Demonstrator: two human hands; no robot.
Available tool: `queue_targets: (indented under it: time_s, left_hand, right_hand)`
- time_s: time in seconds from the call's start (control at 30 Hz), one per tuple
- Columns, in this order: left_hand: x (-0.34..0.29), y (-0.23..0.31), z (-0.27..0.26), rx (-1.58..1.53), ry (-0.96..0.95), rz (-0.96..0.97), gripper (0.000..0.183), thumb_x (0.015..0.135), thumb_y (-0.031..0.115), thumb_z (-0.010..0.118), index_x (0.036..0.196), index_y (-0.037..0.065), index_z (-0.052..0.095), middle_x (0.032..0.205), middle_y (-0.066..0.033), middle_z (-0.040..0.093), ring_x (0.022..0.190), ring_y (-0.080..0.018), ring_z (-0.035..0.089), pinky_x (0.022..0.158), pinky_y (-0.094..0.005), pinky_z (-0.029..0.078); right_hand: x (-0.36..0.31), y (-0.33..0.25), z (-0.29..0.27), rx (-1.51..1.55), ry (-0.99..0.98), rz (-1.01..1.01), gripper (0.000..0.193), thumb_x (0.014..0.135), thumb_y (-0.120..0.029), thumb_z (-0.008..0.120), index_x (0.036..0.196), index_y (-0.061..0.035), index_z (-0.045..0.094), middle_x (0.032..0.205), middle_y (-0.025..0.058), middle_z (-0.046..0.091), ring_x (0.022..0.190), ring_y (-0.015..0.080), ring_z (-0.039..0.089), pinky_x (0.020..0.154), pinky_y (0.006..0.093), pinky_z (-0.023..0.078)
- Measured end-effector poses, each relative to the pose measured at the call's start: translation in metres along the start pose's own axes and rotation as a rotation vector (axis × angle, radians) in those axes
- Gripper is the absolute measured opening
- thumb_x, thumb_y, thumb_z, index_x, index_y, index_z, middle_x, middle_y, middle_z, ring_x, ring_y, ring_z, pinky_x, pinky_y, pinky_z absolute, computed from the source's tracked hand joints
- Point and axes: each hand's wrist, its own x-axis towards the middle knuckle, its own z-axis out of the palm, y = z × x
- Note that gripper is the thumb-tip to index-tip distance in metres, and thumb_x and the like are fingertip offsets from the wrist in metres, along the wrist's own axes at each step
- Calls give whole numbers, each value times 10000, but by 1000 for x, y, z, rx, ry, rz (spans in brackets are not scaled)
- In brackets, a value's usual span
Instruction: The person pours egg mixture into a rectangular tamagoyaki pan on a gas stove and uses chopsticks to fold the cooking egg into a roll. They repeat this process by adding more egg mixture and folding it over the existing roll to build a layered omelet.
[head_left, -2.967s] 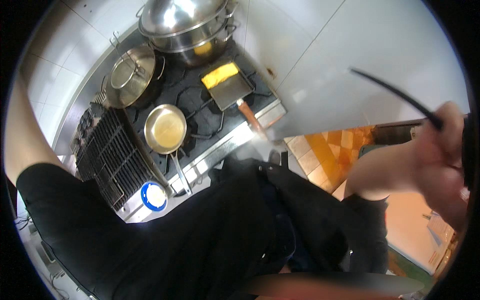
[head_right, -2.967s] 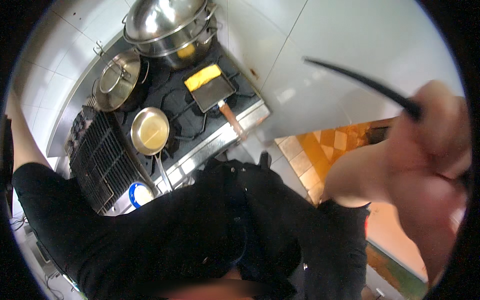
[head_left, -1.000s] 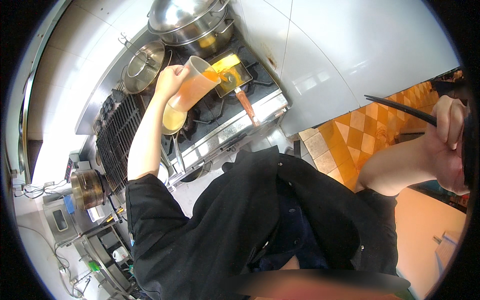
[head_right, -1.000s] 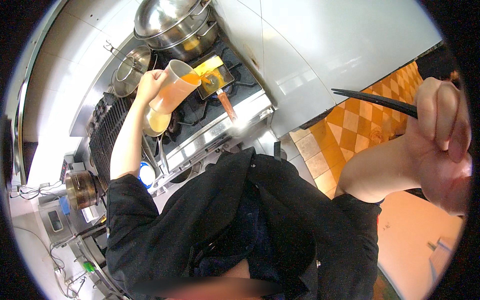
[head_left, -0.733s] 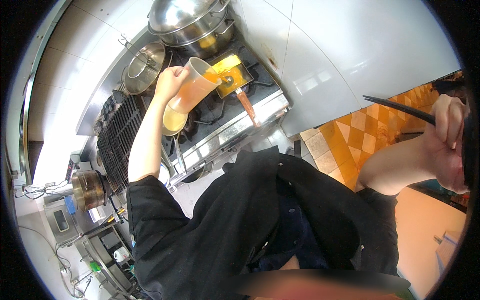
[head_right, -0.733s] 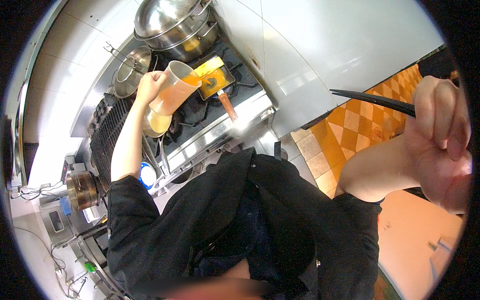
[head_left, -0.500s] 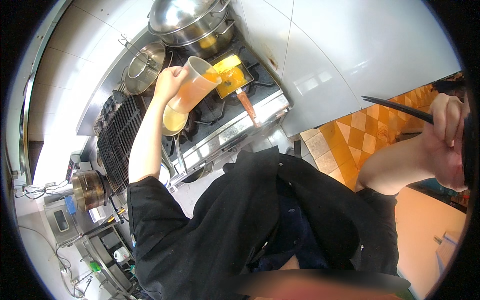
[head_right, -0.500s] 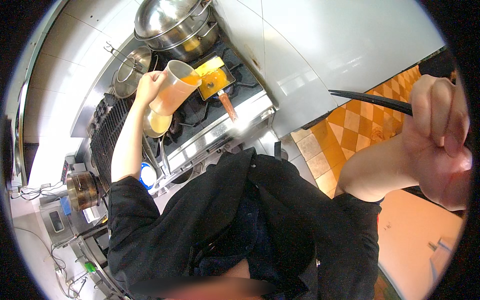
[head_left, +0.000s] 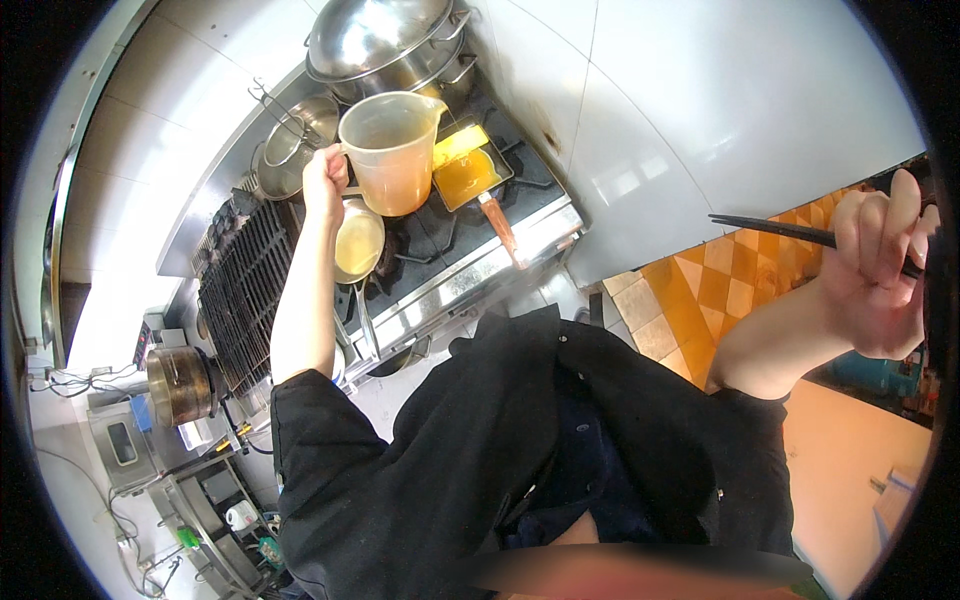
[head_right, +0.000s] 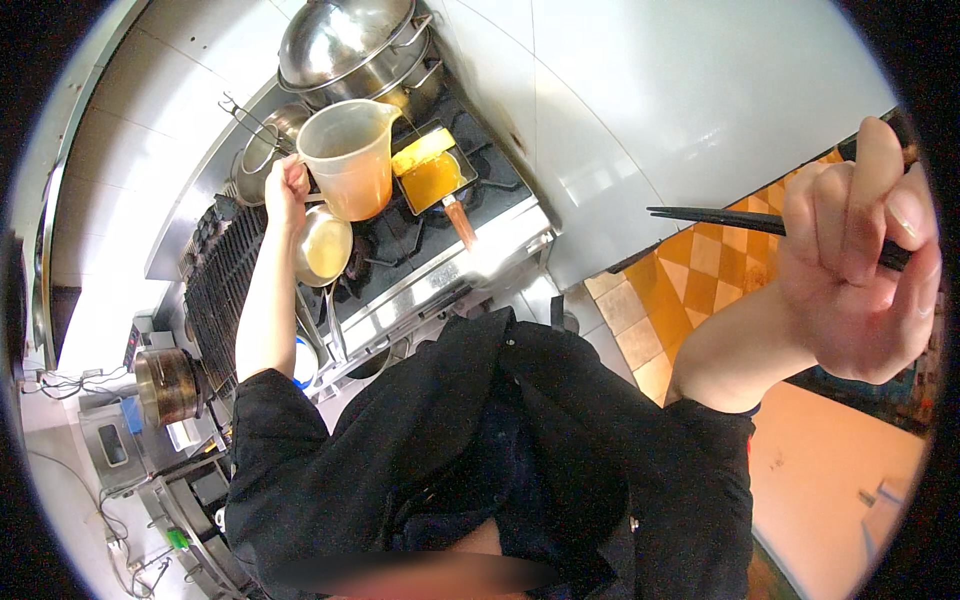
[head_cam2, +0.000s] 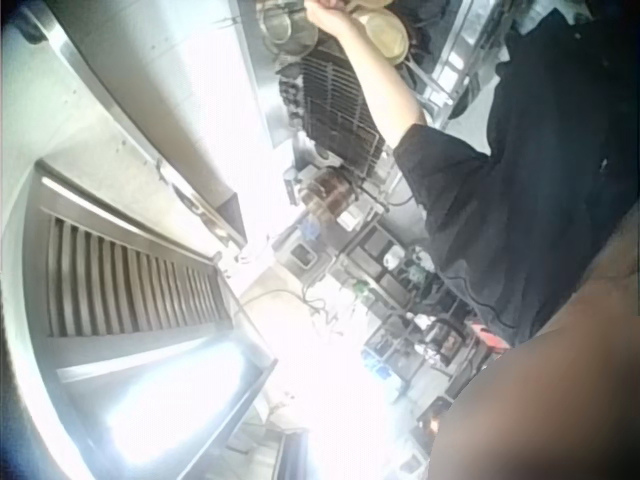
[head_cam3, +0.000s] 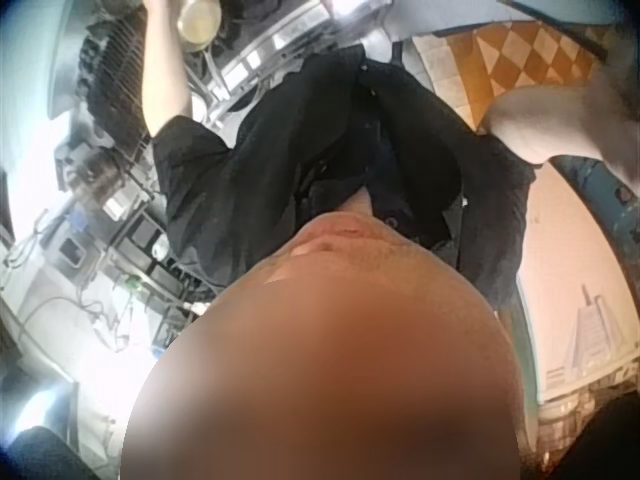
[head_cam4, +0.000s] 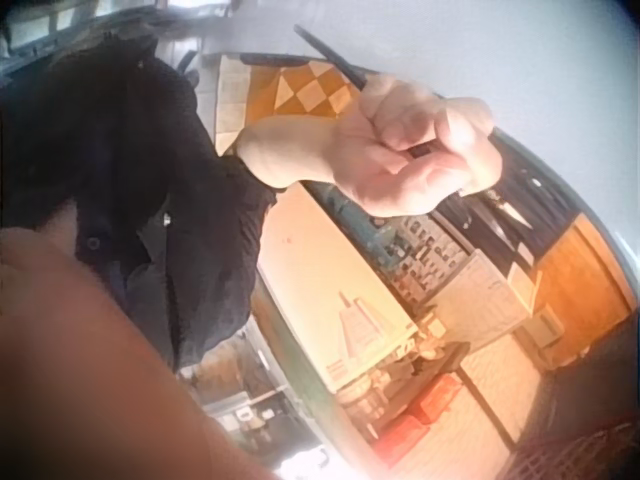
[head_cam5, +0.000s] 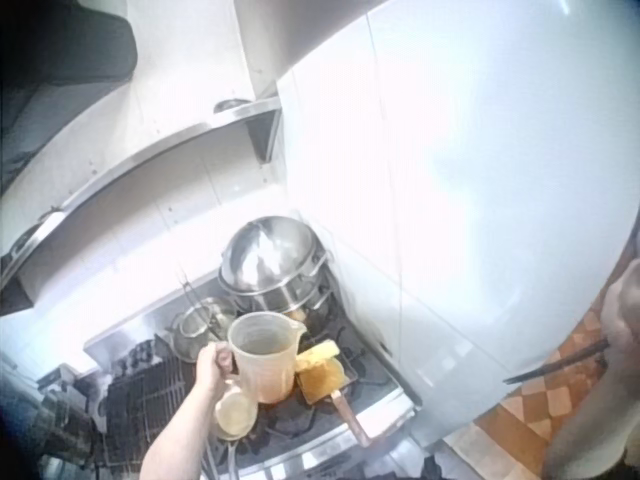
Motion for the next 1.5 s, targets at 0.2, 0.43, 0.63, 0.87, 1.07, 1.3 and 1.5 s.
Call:
queue_targets:
  time_s: [0.2,0.43,0.63,0.87,1.07,1.3,1.5]
  left_hand:
    - [-10,43,13,-306,-147,104,384,964,277,489,629,167,336,545,52,289,467,-80,248,485,-251,217]
    - [-24,176,31,-385,-89,260,398,1012,353,522,693,177,362,601,68,265,503,-58,246,472,-221,213]
    - [-19,342,46,-218,-80,461,363,997,383,583,747,164,437,617,85,323,512,-36,279,453,-208,211]
    - [71,509,6,-124,-250,532,362,1012,429,533,748,184,496,602,74,387,469,-65,305,413,-225,234]
    - [140,528,29,24,214,810,336,986,470,552,833,171,566,617,63,401,510,-75,323,452,-247,284]
    - [263,527,2,381,416,744,491,956,518,545,1097,54,613,955,-64,613,791,-193,563,674,-357,468]
    - [326,517,-23,426,563,818,674,981,619,412,1084,-5,647,1005,-150,649,961,-239,607,892,-381,454]
  right_hand:
    - [-2,12,-2,63,-140,-44,271,1015,-303,449,1156,-101,561,851,-23,388,554,30,265,535,188,253]
    - [-15,32,25,161,151,-44,228,958,-201,624,932,10,541,790,25,390,532,63,306,440,231,243]
    - [-21,42,60,-139,221,48,173,805,-153,726,777,14,692,645,54,583,570,107,472,518,238,342]
    - [-42,88,101,31,266,522,91,852,-74,702,812,-1,666,701,-8,613,626,43,476,581,217,356]
    - [-114,140,122,-211,331,780,169,893,-111,722,784,-32,619,644,-87,489,596,11,400,536,208,300]
    - [-208,154,147,-802,255,1001,211,832,-216,715,799,-14,665,583,105,572,541,196,578,548,335,457]
    - [-277,154,157,-864,233,1234,216,816,-215,705,838,-1,690,672,160,650,626,301,654,617,371,505]
